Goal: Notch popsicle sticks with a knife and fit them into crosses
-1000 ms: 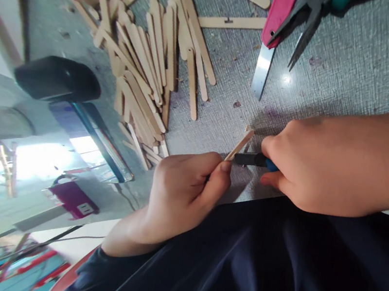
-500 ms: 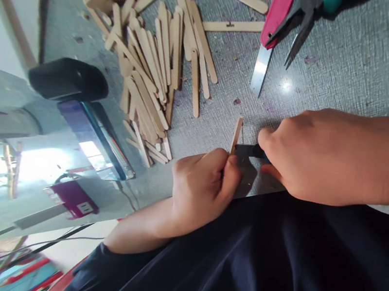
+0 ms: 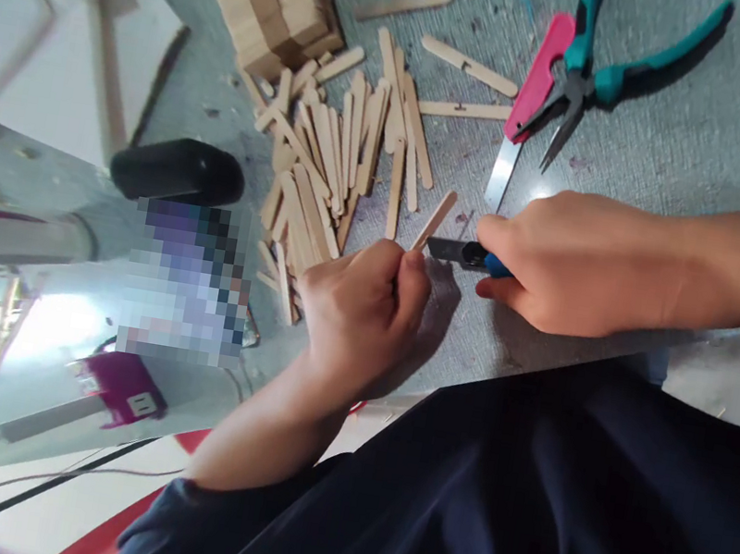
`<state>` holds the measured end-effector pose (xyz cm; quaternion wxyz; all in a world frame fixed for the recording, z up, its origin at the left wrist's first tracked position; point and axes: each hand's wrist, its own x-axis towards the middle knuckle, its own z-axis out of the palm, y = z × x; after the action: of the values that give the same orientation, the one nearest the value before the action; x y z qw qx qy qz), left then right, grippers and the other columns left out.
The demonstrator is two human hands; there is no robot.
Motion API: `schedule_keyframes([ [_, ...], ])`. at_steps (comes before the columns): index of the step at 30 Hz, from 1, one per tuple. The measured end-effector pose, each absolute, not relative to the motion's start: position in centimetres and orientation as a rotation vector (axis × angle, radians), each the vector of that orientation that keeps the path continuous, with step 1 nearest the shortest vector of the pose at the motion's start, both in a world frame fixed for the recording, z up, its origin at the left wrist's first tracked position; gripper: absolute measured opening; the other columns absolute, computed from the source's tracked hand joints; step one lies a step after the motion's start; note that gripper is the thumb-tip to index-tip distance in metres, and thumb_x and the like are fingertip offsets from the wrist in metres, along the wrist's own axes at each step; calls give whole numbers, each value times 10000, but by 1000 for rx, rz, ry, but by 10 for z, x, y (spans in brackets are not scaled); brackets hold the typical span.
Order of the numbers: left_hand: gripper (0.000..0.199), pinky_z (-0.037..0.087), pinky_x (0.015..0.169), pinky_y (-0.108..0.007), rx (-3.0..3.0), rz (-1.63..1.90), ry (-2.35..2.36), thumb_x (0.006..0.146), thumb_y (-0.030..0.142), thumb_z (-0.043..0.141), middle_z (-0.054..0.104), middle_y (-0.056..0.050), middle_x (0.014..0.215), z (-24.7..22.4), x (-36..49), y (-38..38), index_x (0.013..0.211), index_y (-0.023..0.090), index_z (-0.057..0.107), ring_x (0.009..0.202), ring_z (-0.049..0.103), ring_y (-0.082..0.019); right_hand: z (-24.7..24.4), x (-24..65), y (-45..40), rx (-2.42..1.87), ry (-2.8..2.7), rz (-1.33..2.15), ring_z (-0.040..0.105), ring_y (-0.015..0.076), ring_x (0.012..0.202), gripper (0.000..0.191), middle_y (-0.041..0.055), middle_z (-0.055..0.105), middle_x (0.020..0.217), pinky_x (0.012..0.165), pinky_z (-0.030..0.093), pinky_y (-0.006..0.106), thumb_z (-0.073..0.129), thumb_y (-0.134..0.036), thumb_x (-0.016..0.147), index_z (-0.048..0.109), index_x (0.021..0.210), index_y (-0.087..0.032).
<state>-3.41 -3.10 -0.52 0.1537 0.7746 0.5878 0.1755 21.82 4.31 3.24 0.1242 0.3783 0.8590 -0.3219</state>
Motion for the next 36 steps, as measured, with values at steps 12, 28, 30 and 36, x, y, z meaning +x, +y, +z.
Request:
schedule_keyframes([
  [12, 462, 387, 622, -335, 1766, 884, 1477, 1184, 388, 513, 631, -4, 647, -1, -48, 3, 760, 241, 626, 584, 545, -136, 40, 239, 43, 1162, 2894, -1157, 578, 213, 701, 217, 23, 702, 835, 699, 372, 369, 539, -435, 1168, 606, 1172, -229],
  [28, 233, 476, 588, -264, 1160, 797, 1095, 1157, 328, 581, 571, 54, 597, -11, -4, -3, 942, 242, 610, 557, 567, -134, 10, 214, 34, 1269, 1869, -2601, 525, 119, 458, 543, -66, 550, 635, 494, 488, 259, 566, -684, 1197, 557, 863, -255],
  [30, 250, 472, 571, -273, 1139, 851, 1111, 1175, 373, 544, 566, 57, 594, -17, -2, -9, 975, 244, 621, 541, 562, -140, 10, 218, 37, 1254, 1914, -2598, 509, 115, 450, 572, -67, 553, 631, 479, 472, 259, 609, -728, 1173, 577, 863, -249],
  [36, 380, 374, 614, -327, 1695, 778, 1402, 1087, 367, 579, 575, 10, 606, -16, -12, -15, 728, 247, 539, 573, 499, -145, 20, 229, 46, 1199, 1938, -2383, 491, 122, 425, 575, -78, 512, 606, 416, 385, 266, 605, -736, 1179, 604, 882, -244],
])
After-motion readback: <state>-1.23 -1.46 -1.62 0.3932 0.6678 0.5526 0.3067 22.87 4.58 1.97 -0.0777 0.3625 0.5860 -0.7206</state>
